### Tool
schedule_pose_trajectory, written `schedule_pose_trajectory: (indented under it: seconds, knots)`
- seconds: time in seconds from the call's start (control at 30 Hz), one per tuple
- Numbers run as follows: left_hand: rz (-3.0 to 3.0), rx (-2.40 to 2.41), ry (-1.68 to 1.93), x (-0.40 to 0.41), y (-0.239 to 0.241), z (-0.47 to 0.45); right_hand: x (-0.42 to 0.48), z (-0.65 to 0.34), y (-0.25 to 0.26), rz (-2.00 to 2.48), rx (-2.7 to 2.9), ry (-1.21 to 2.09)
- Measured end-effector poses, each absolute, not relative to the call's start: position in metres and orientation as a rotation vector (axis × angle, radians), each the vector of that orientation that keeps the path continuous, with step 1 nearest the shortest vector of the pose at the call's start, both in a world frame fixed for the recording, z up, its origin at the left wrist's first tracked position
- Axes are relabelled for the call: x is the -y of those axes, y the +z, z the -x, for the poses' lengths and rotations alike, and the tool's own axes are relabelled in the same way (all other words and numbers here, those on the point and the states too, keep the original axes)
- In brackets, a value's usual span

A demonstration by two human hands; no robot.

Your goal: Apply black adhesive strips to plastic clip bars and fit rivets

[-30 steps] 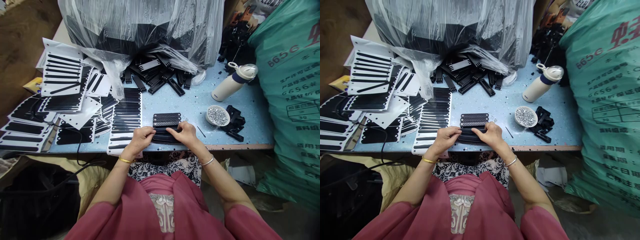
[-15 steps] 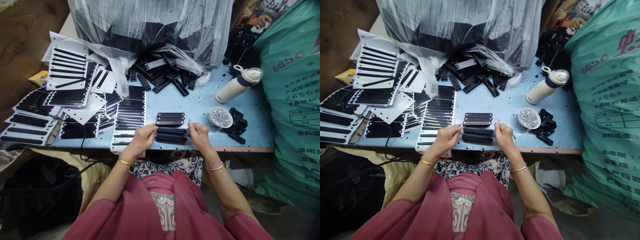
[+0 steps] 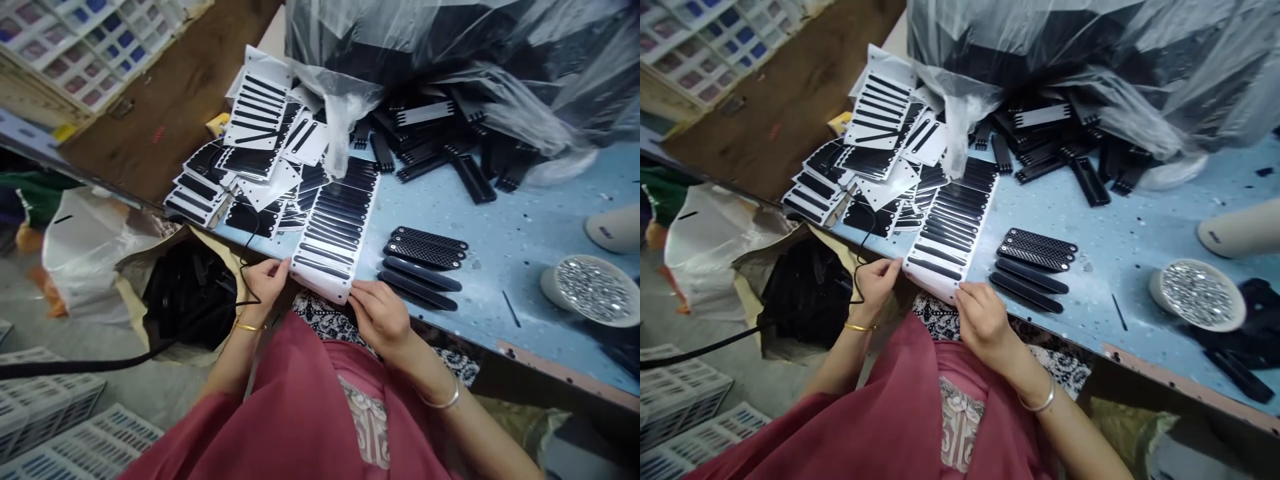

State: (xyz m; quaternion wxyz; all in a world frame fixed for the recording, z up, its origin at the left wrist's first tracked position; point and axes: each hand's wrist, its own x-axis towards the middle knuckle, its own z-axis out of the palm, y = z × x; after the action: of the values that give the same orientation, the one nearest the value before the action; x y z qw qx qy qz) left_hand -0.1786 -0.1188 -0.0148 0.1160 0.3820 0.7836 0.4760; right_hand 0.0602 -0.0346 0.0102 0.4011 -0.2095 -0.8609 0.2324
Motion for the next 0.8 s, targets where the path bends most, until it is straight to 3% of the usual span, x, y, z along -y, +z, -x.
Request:
schedule_pose_trajectory:
  seconds: [0.27,0.8]
  knots:
    - [-0.076,-1.416,1.596,0.121,-0.018,0.154,0.021,-0.006,-0.032,0.529,2.307,0.429]
    - [-0.165,-1.229,1.552,0.111,0.008,0.143,0.001,0.009,-0.001,0.6,2.238,1.143]
